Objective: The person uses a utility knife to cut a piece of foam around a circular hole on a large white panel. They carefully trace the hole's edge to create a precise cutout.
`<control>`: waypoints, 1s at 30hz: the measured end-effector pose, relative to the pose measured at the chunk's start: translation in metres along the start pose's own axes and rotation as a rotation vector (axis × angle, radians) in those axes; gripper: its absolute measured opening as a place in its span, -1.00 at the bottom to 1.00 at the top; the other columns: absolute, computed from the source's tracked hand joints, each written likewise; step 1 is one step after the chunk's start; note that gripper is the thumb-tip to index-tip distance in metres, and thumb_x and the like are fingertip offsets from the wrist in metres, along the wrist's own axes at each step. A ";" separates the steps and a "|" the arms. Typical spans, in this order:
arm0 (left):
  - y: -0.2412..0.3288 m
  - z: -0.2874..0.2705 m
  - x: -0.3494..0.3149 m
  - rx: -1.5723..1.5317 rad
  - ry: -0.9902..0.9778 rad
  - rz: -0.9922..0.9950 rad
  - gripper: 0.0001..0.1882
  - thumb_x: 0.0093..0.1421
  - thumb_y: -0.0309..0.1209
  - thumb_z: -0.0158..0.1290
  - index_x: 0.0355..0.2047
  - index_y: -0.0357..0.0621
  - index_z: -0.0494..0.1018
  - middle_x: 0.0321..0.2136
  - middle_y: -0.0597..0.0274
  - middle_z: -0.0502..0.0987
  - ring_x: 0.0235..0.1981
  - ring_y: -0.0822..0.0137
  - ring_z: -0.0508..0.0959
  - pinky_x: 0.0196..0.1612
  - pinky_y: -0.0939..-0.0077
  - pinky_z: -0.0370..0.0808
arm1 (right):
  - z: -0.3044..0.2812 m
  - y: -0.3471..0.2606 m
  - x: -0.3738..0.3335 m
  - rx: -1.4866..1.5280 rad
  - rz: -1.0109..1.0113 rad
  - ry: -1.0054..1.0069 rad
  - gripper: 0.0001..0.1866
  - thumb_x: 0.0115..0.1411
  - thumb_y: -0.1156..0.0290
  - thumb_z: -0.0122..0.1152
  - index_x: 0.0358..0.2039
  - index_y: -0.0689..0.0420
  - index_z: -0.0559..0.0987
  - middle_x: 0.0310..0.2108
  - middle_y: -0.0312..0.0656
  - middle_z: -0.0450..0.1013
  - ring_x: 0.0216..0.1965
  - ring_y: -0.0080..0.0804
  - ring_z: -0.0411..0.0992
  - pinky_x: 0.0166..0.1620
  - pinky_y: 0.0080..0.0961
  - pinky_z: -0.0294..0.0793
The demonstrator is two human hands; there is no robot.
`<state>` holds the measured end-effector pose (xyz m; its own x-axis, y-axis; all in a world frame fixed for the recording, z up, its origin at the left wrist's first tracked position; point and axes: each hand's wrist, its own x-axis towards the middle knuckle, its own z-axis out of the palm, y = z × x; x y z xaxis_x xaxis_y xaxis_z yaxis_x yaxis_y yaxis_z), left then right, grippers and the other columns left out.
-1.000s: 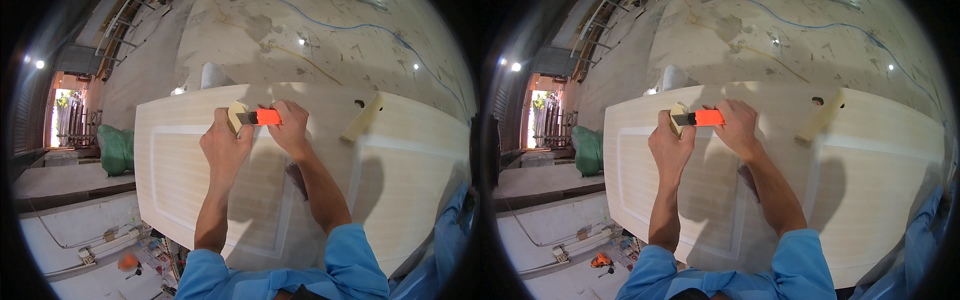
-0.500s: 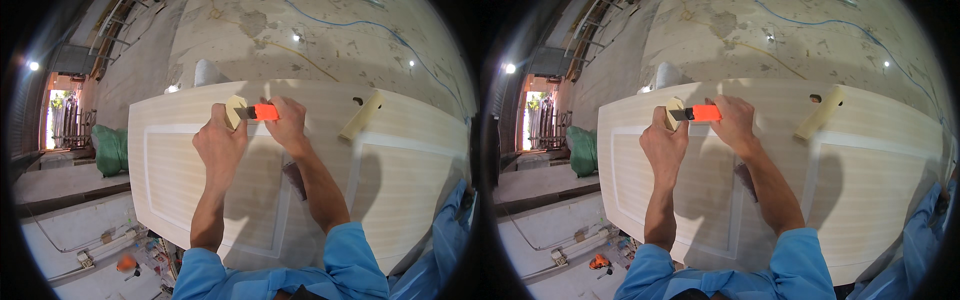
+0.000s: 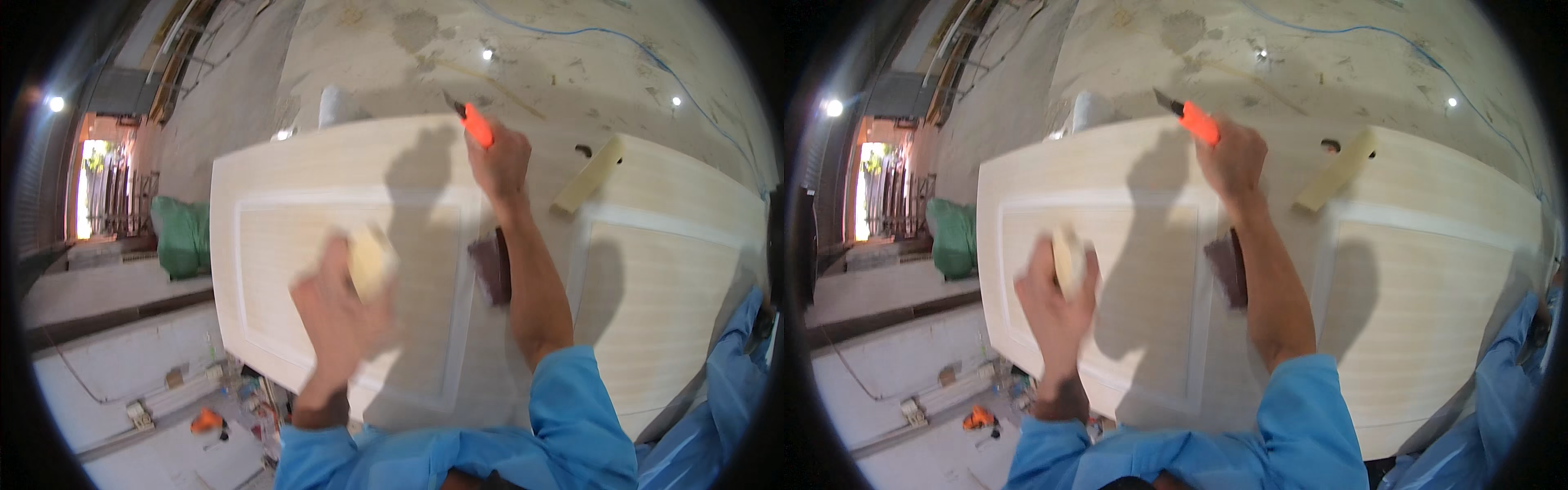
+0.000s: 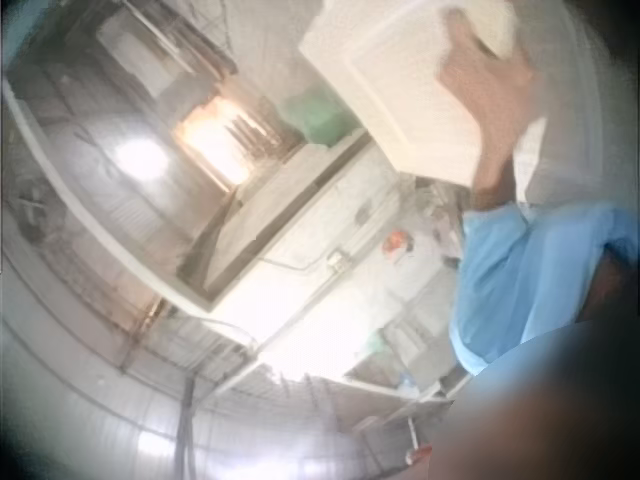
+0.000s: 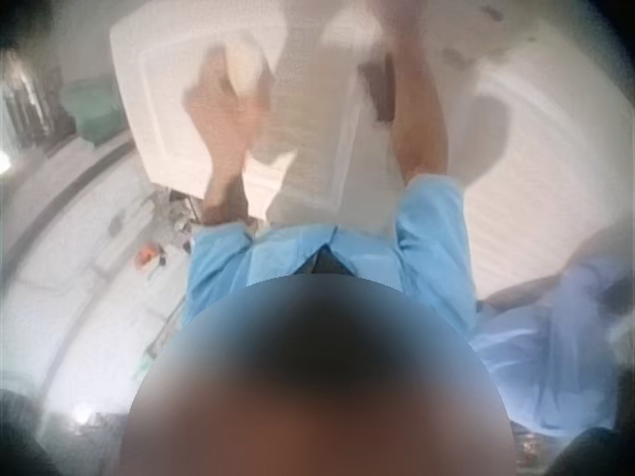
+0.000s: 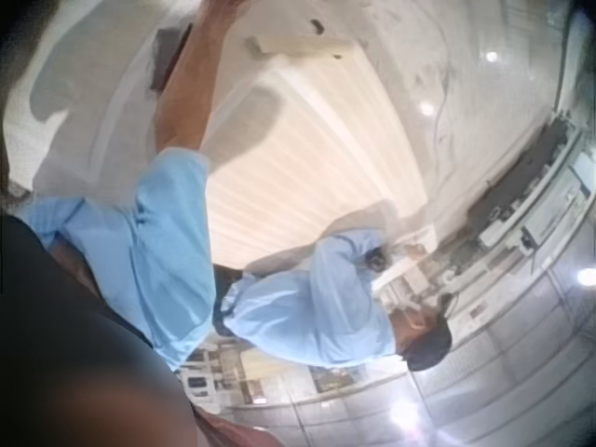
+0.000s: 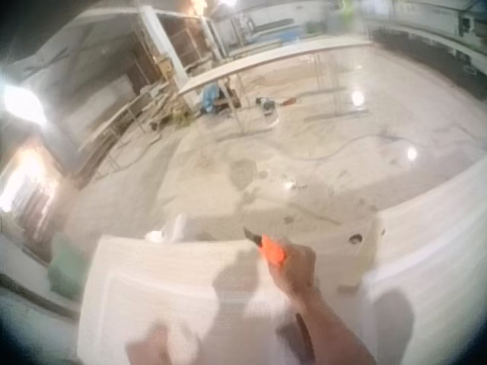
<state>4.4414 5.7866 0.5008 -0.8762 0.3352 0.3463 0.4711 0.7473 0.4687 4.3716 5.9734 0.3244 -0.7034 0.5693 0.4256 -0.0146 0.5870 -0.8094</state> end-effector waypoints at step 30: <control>0.013 0.062 0.026 -0.289 -0.252 0.174 -0.79 0.04 -0.52 0.20 -0.49 -0.23 0.34 -0.71 0.20 0.32 -0.64 0.45 0.25 -0.54 0.53 0.31 | 0.009 -0.003 -0.006 0.242 0.007 -0.002 -0.71 0.14 0.50 0.36 -0.60 0.20 0.42 -0.71 -0.14 0.34 -0.70 -0.25 0.26 -0.56 -0.41 0.28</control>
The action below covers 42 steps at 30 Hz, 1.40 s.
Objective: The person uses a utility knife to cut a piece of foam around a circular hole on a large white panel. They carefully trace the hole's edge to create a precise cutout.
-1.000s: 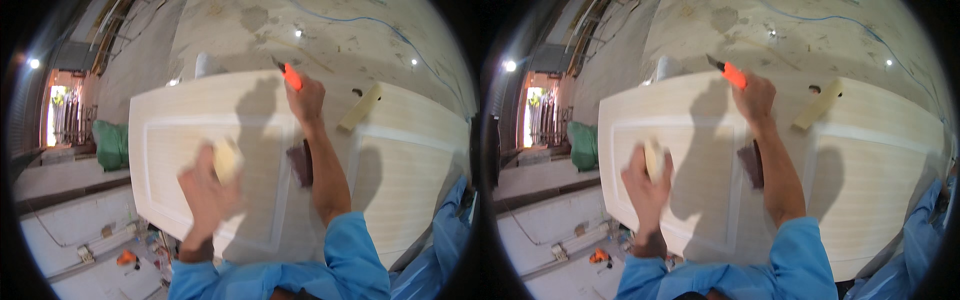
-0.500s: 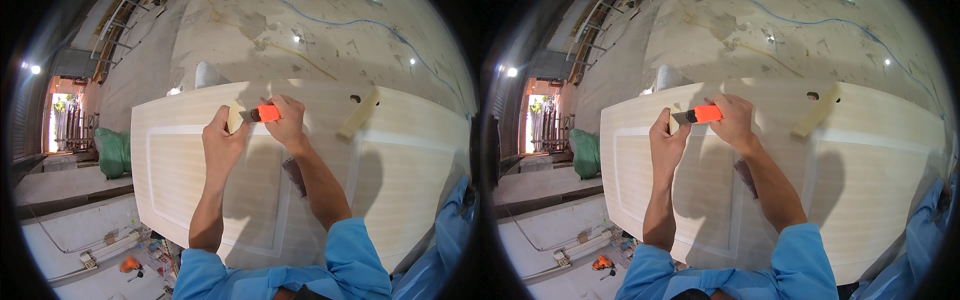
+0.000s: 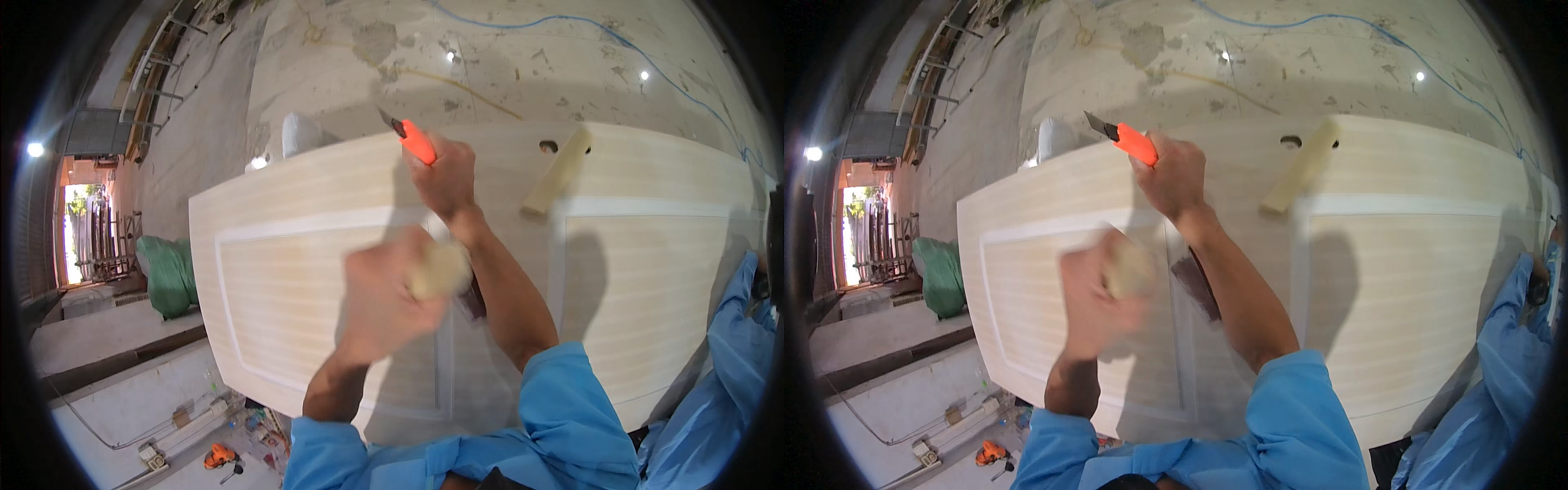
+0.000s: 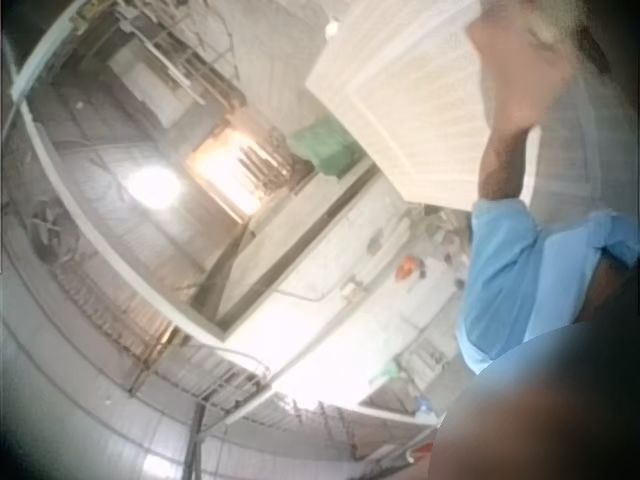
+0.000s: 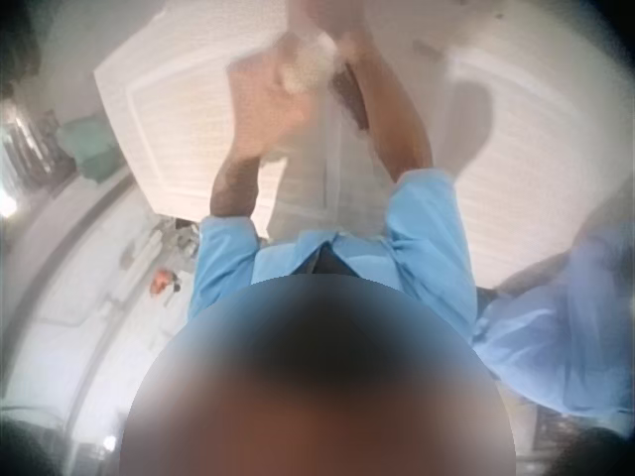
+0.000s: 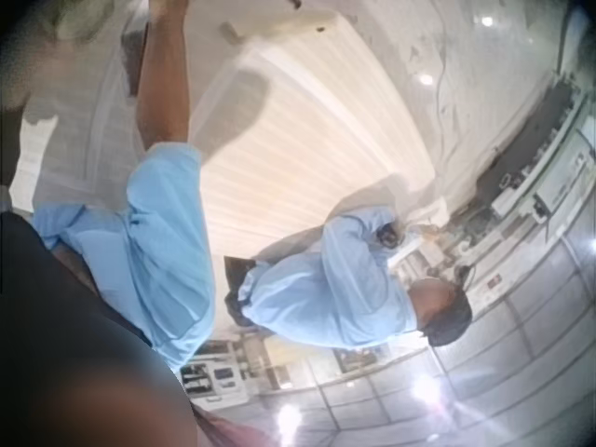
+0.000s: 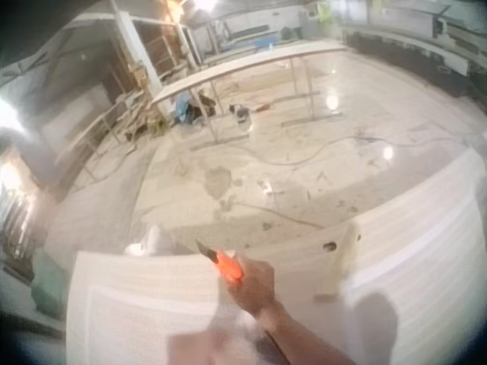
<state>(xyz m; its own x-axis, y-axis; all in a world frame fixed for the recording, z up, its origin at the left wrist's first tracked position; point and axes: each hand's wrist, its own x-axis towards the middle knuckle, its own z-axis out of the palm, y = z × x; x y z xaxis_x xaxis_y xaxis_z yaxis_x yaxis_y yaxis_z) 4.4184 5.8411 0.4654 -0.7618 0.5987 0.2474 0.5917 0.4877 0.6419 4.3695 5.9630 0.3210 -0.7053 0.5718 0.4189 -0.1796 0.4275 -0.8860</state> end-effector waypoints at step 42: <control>-0.048 -0.004 0.035 0.566 0.239 0.022 -0.67 -0.05 -0.36 0.35 -0.55 -0.13 0.34 -0.69 0.14 0.40 -0.65 0.08 0.44 -0.53 0.30 0.37 | 0.003 0.002 -0.008 0.177 -0.135 0.105 -0.79 0.02 0.53 0.38 -0.55 0.14 0.45 -0.68 -0.13 0.36 -0.65 -0.11 0.34 -0.56 -0.32 0.31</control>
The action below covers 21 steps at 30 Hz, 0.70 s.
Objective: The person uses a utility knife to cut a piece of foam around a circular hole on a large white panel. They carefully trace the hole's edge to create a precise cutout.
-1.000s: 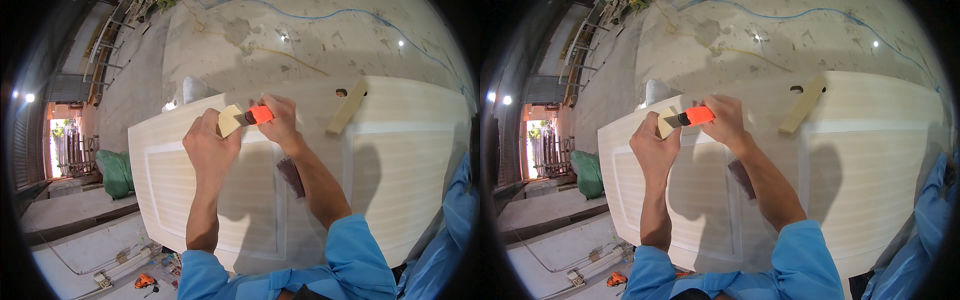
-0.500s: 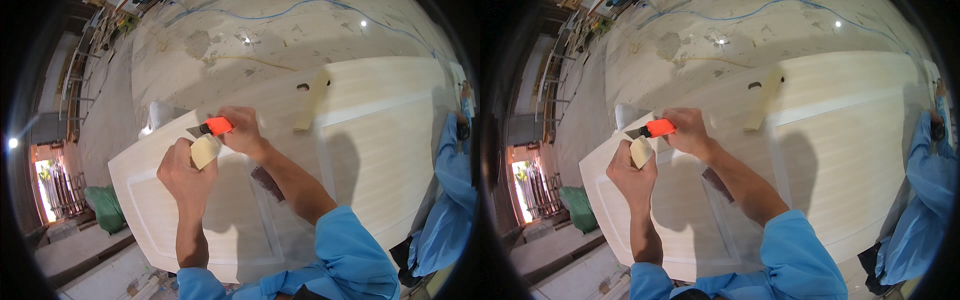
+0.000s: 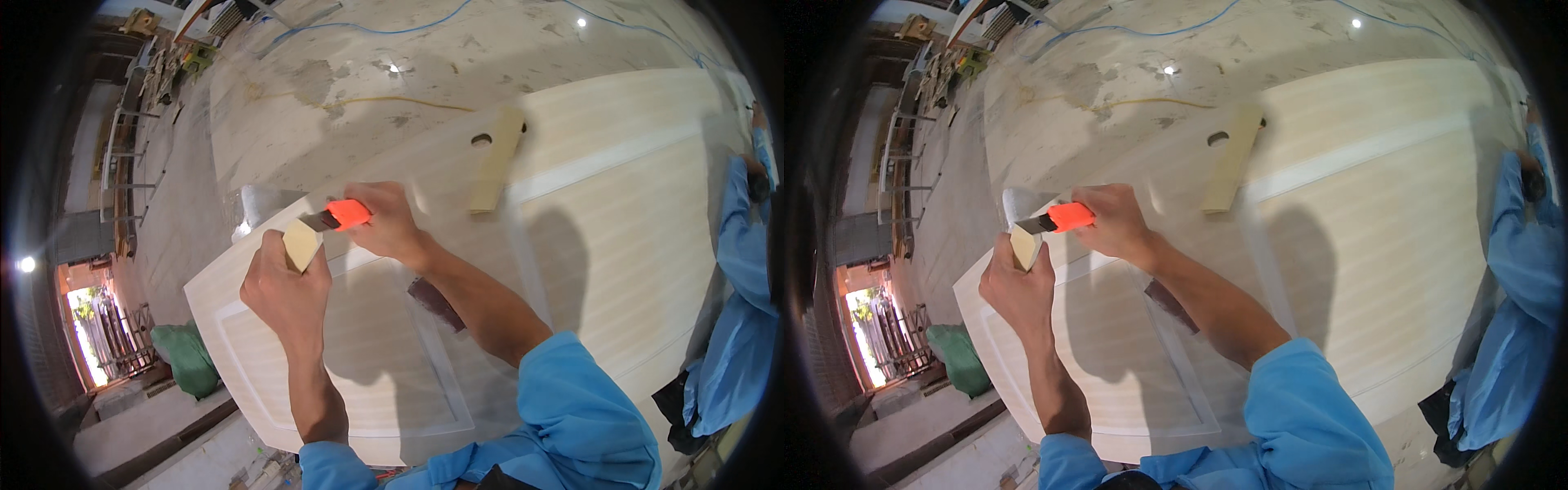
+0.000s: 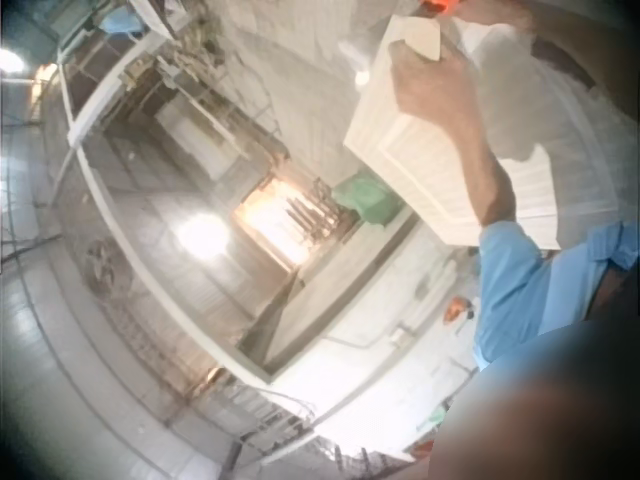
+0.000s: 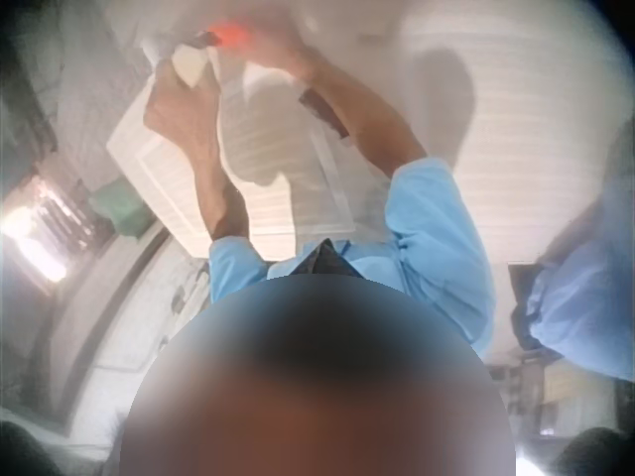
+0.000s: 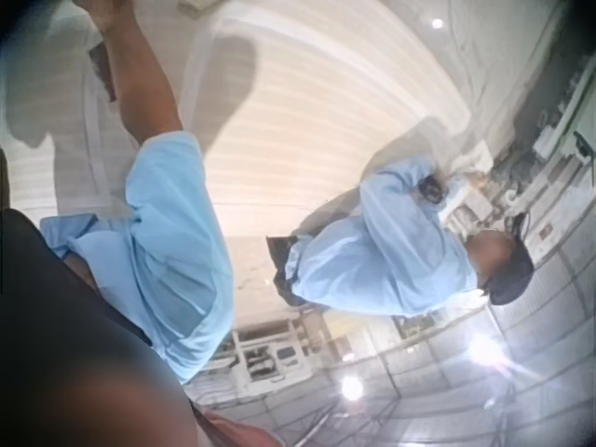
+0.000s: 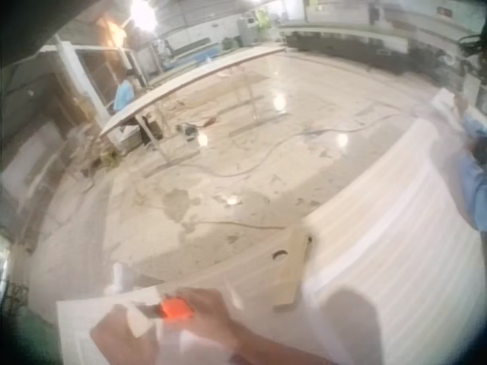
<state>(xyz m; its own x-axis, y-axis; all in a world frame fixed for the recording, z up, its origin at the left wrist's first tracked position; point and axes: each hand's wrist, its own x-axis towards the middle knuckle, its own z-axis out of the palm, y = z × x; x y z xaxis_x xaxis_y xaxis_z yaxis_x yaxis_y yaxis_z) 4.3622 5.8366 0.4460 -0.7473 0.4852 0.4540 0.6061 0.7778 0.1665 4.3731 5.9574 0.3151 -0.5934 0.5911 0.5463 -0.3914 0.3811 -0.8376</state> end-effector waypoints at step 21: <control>-0.012 -0.003 0.006 0.100 0.017 0.022 -0.64 -0.15 -0.43 0.39 -0.59 -0.12 0.33 -0.71 0.22 0.39 -0.70 0.19 0.40 -0.58 0.34 0.33 | -0.003 -0.009 0.002 -0.056 -0.034 -0.042 -0.62 0.15 0.43 0.40 -0.63 0.13 0.33 -0.71 -0.16 0.30 -0.68 -0.16 0.29 -0.59 -0.31 0.26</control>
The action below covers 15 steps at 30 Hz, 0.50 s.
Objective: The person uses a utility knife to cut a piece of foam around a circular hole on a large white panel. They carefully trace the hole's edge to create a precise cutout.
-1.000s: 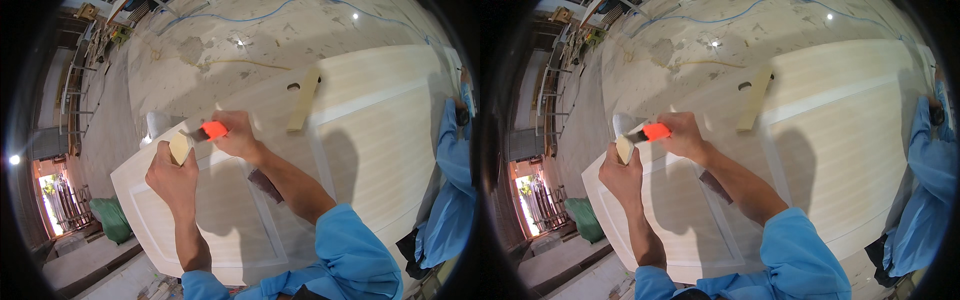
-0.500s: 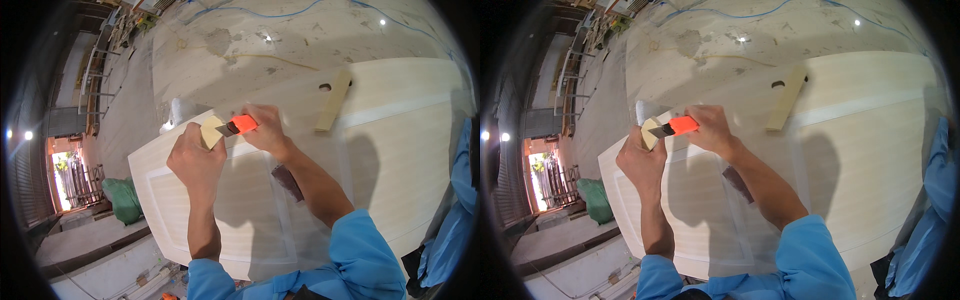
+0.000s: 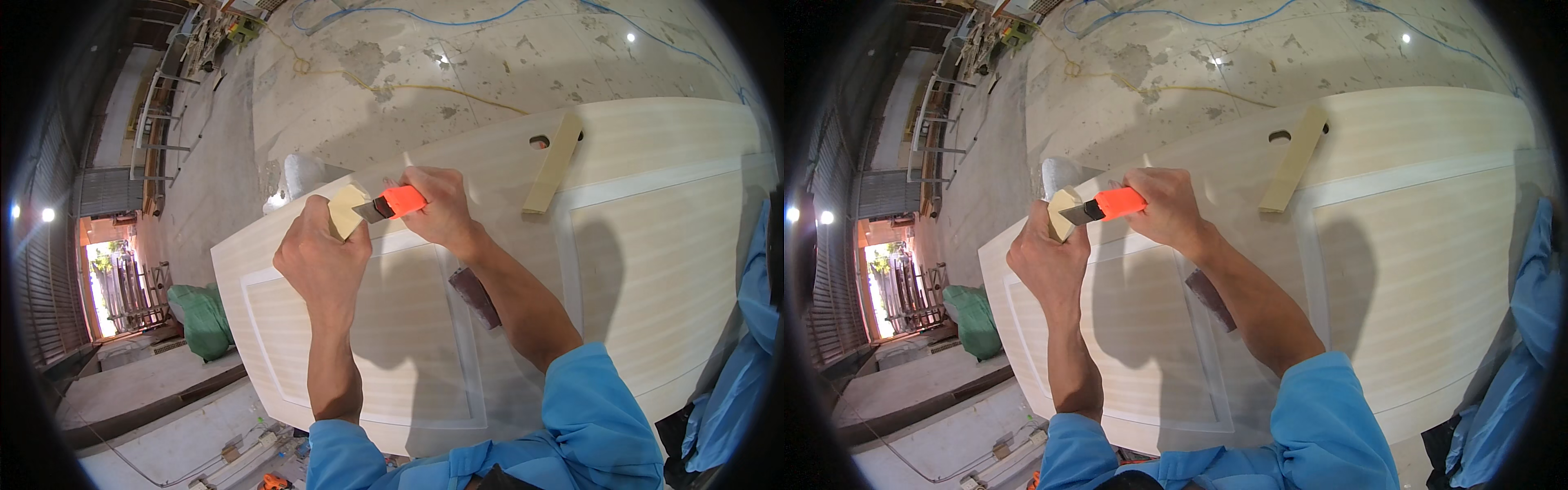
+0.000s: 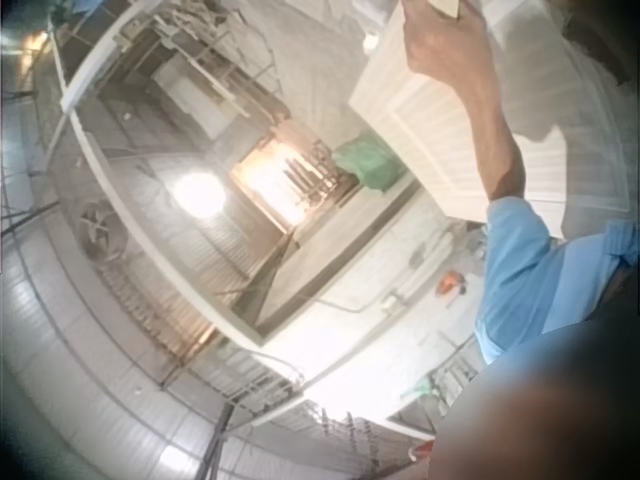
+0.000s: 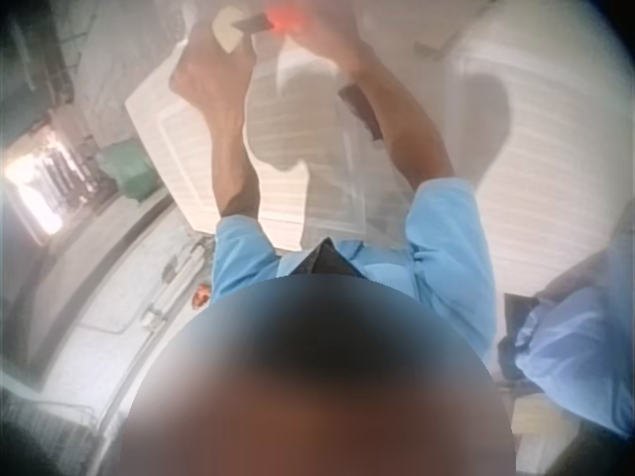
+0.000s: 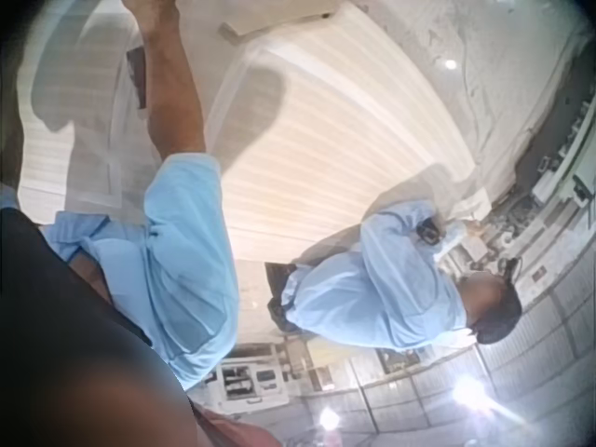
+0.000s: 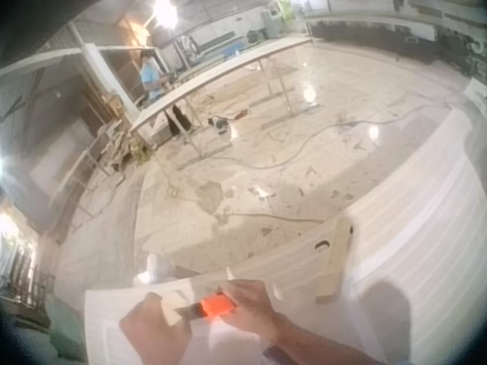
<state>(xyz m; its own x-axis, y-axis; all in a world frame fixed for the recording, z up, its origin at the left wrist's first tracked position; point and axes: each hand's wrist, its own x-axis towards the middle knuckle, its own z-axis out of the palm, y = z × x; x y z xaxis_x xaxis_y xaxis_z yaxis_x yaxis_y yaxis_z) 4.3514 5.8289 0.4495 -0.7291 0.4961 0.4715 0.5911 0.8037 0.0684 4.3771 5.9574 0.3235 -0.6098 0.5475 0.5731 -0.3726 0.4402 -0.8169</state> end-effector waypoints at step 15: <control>-0.013 -0.020 -0.012 -0.228 -0.172 -0.023 -0.67 -0.12 -0.46 0.34 -0.56 -0.18 0.33 -0.73 0.13 0.36 -0.71 0.06 0.30 -0.57 0.35 0.32 | -0.003 0.000 0.001 -0.101 -0.095 -0.062 -0.83 0.03 0.52 0.36 -0.57 0.10 0.50 -0.65 -0.20 0.45 -0.61 -0.17 0.44 -0.54 -0.35 0.38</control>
<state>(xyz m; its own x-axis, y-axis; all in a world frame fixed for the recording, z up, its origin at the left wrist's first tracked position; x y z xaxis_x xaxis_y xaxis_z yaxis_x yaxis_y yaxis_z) 4.3591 5.8065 0.4607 -0.7796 0.5429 0.3123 0.6219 0.7304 0.2826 4.3786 5.9603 0.3245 -0.6182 0.4564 0.6399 -0.3605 0.5588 -0.7468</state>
